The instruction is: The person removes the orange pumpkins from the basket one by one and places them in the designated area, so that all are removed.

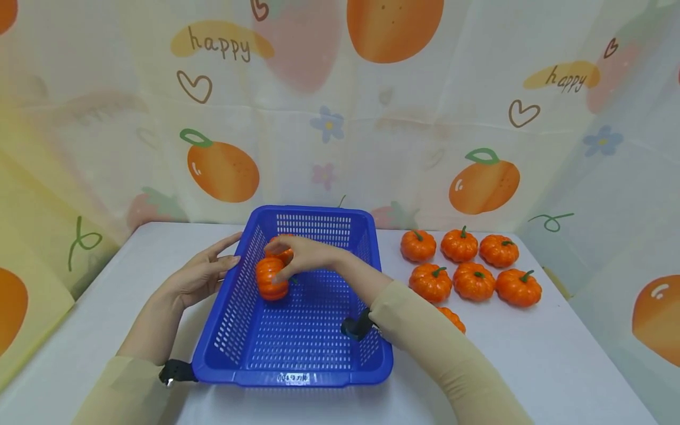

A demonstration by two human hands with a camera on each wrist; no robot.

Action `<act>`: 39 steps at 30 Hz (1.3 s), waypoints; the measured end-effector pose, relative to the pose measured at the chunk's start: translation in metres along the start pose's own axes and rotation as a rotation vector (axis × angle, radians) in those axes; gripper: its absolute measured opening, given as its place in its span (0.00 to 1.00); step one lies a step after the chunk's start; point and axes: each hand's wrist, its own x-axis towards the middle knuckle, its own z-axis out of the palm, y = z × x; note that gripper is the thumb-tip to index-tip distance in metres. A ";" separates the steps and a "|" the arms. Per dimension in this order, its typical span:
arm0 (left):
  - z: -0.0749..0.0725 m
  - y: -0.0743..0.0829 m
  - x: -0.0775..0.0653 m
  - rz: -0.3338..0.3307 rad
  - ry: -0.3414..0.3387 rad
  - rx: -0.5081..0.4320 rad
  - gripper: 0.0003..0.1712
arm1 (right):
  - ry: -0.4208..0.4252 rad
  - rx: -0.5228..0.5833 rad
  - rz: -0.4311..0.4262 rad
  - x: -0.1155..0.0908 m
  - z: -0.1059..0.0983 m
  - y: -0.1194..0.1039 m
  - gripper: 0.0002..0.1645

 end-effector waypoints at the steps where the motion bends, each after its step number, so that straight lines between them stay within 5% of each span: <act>1: 0.000 0.000 0.000 0.001 0.000 -0.002 0.43 | -0.023 -0.017 0.002 0.000 0.001 0.000 0.45; 7: 0.000 0.000 0.000 0.007 -0.007 -0.001 0.42 | -0.108 -0.049 0.016 -0.001 0.003 0.000 0.52; 16: -0.001 0.000 0.000 0.002 -0.004 -0.003 0.42 | -0.221 -0.102 0.044 -0.004 0.005 0.001 0.49; 23: -0.001 0.000 -0.001 0.007 -0.009 -0.010 0.43 | -0.186 -0.126 0.037 -0.005 0.005 0.000 0.45; 39: -0.003 -0.002 0.001 0.012 -0.007 0.012 0.42 | -0.125 -0.110 -0.008 -0.010 -0.004 -0.010 0.54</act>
